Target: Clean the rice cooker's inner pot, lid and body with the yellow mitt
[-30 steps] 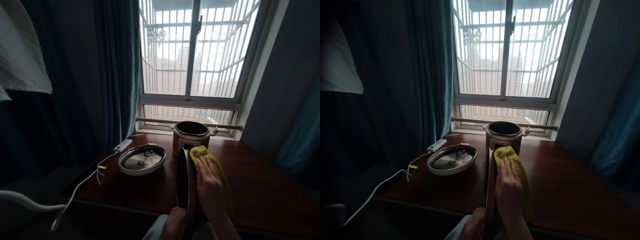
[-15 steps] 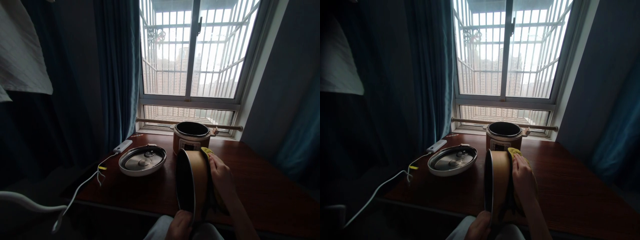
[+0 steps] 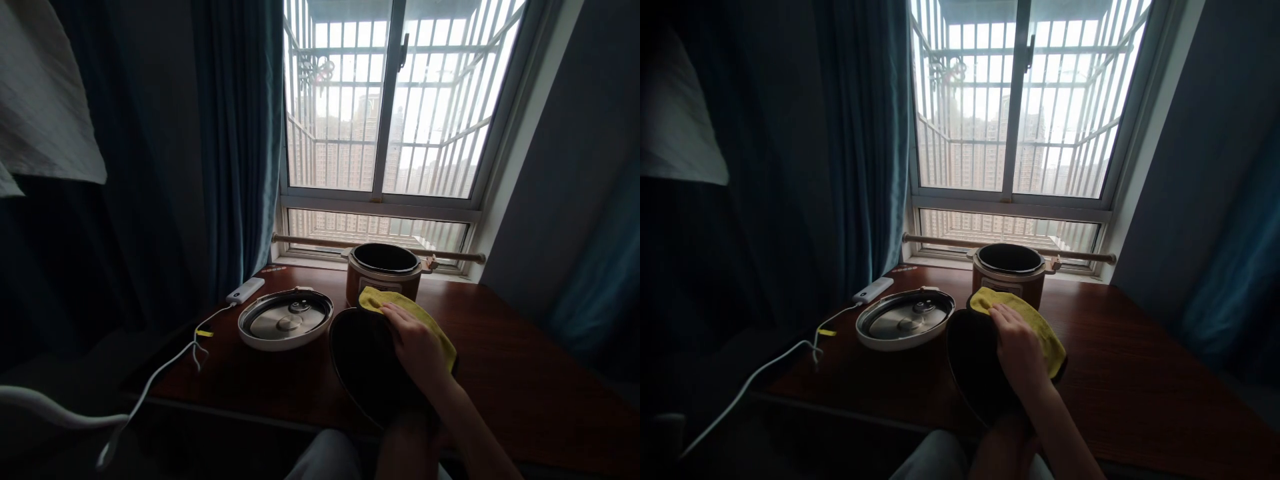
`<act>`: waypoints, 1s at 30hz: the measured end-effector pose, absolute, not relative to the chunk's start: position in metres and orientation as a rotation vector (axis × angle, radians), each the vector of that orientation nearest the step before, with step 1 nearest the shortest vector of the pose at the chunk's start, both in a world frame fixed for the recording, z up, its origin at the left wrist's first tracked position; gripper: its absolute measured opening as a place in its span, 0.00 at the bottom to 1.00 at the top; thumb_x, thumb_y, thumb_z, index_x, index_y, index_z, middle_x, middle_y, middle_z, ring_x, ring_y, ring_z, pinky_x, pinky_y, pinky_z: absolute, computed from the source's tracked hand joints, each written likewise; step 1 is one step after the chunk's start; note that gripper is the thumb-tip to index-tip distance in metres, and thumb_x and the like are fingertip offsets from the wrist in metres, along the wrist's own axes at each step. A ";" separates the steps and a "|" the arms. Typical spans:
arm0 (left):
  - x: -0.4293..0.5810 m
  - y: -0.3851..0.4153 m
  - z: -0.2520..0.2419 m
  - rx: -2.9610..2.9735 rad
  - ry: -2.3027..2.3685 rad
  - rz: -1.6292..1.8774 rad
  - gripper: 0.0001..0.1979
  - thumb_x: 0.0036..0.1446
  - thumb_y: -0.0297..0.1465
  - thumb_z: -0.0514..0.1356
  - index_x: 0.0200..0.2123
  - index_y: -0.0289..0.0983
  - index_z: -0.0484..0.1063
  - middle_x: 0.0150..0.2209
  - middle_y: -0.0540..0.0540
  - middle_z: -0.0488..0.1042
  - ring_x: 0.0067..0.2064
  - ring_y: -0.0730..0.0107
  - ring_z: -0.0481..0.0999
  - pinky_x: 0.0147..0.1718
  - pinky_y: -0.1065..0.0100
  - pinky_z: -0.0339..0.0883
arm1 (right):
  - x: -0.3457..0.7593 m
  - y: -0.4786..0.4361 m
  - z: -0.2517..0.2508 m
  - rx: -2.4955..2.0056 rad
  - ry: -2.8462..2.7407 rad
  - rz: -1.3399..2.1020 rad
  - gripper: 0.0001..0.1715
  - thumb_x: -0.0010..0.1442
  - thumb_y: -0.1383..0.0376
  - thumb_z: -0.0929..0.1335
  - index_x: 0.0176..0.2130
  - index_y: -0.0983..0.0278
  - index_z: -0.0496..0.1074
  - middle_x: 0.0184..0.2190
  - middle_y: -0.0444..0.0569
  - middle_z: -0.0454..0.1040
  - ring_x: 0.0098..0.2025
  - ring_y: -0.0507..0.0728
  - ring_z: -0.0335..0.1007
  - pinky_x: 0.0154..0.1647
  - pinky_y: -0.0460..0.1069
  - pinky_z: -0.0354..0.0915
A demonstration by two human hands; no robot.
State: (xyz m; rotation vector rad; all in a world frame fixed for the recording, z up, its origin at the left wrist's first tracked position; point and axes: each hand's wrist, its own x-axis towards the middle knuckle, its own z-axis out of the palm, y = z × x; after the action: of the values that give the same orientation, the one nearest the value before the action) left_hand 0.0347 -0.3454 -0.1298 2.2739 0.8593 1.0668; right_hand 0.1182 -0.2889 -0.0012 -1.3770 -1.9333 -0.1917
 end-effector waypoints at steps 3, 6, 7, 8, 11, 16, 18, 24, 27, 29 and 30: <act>-0.006 -0.336 -0.068 2.260 0.844 1.285 0.14 0.61 0.29 0.49 0.46 0.37 0.70 0.39 0.41 0.76 0.40 0.64 0.76 0.40 0.65 0.70 | 0.149 -0.275 0.007 -1.197 -2.151 -0.149 0.23 0.59 0.71 0.59 0.52 0.61 0.70 0.51 0.49 0.71 0.56 0.56 0.63 0.56 0.56 0.61; -0.042 -0.303 -0.014 2.346 0.784 1.554 0.13 0.60 0.27 0.51 0.46 0.38 0.70 0.44 0.42 0.74 0.48 0.64 0.72 0.49 0.61 0.65 | 0.172 -0.267 0.016 -1.125 -2.308 -0.116 0.19 0.61 0.65 0.61 0.50 0.53 0.71 0.52 0.43 0.70 0.56 0.57 0.60 0.56 0.57 0.59; -0.049 -0.289 -0.002 2.394 0.766 1.535 0.13 0.60 0.28 0.51 0.47 0.38 0.70 0.48 0.42 0.73 0.52 0.63 0.69 0.53 0.59 0.62 | 0.177 -0.267 0.019 -1.133 -2.331 -0.119 0.17 0.60 0.63 0.62 0.48 0.51 0.72 0.53 0.42 0.69 0.55 0.57 0.59 0.56 0.57 0.58; -0.052 -0.277 0.007 2.450 0.760 1.448 0.14 0.60 0.30 0.52 0.49 0.39 0.69 0.51 0.43 0.71 0.55 0.62 0.66 0.55 0.57 0.59 | 0.181 -0.266 0.021 -1.148 -2.342 -0.128 0.16 0.60 0.62 0.63 0.46 0.49 0.73 0.54 0.41 0.68 0.54 0.58 0.58 0.56 0.57 0.57; -0.046 -0.251 0.016 2.558 0.690 1.154 0.17 0.61 0.32 0.51 0.52 0.39 0.67 0.55 0.45 0.68 0.56 0.64 0.64 0.55 0.60 0.59 | 0.190 -0.265 0.024 -1.179 -2.352 -0.146 0.15 0.59 0.63 0.63 0.44 0.48 0.74 0.51 0.43 0.68 0.48 0.56 0.60 0.54 0.55 0.57; -0.024 -0.252 0.008 2.685 0.851 1.079 0.16 0.61 0.34 0.50 0.51 0.40 0.68 0.53 0.48 0.70 0.51 0.61 0.65 0.52 0.57 0.60 | 0.202 -0.254 0.012 -1.180 -2.303 -0.089 0.23 0.59 0.70 0.58 0.42 0.51 0.76 0.34 0.47 0.66 0.38 0.54 0.61 0.44 0.52 0.63; -0.016 -0.258 0.005 2.685 0.999 1.105 0.17 0.61 0.35 0.51 0.52 0.40 0.67 0.53 0.47 0.69 0.49 0.59 0.64 0.50 0.56 0.61 | 0.204 -0.252 0.004 -1.185 -2.204 -0.099 0.26 0.56 0.73 0.57 0.44 0.52 0.75 0.37 0.47 0.66 0.42 0.55 0.61 0.47 0.52 0.62; 0.012 -0.265 0.000 2.718 1.267 1.118 0.22 0.59 0.39 0.50 0.52 0.35 0.67 0.50 0.39 0.67 0.47 0.53 0.63 0.46 0.53 0.62 | 0.185 -0.260 -0.031 -1.421 -1.106 0.032 0.27 0.54 0.61 0.64 0.52 0.67 0.65 0.42 0.54 0.68 0.40 0.59 0.67 0.41 0.55 0.67; 0.026 -0.266 0.000 2.768 1.325 1.135 0.25 0.58 0.41 0.51 0.54 0.33 0.65 0.47 0.38 0.67 0.45 0.52 0.64 0.48 0.50 0.59 | 0.176 -0.265 -0.043 -1.340 -0.907 0.467 0.25 0.54 0.53 0.64 0.45 0.67 0.68 0.32 0.51 0.73 0.32 0.58 0.70 0.31 0.51 0.68; 0.032 -0.267 0.001 2.798 1.338 1.129 0.26 0.57 0.42 0.51 0.54 0.33 0.64 0.47 0.39 0.67 0.43 0.54 0.64 0.49 0.48 0.58 | 0.175 -0.267 -0.044 -1.266 -0.894 0.710 0.24 0.53 0.50 0.64 0.40 0.65 0.70 0.29 0.49 0.75 0.30 0.58 0.71 0.30 0.49 0.67; 0.034 -0.267 0.001 2.808 1.342 1.123 0.26 0.57 0.42 0.51 0.54 0.33 0.64 0.47 0.39 0.67 0.43 0.54 0.65 0.49 0.47 0.58 | 0.175 -0.267 -0.042 -1.227 -0.894 0.810 0.24 0.52 0.49 0.65 0.39 0.65 0.71 0.28 0.48 0.76 0.29 0.57 0.71 0.29 0.49 0.67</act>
State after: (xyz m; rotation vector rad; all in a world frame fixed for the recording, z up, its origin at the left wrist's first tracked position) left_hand 0.0341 -0.2665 0.0011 2.8079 1.3416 1.1228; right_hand 0.1752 -0.2670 -0.0425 -1.2272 -0.8941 0.8098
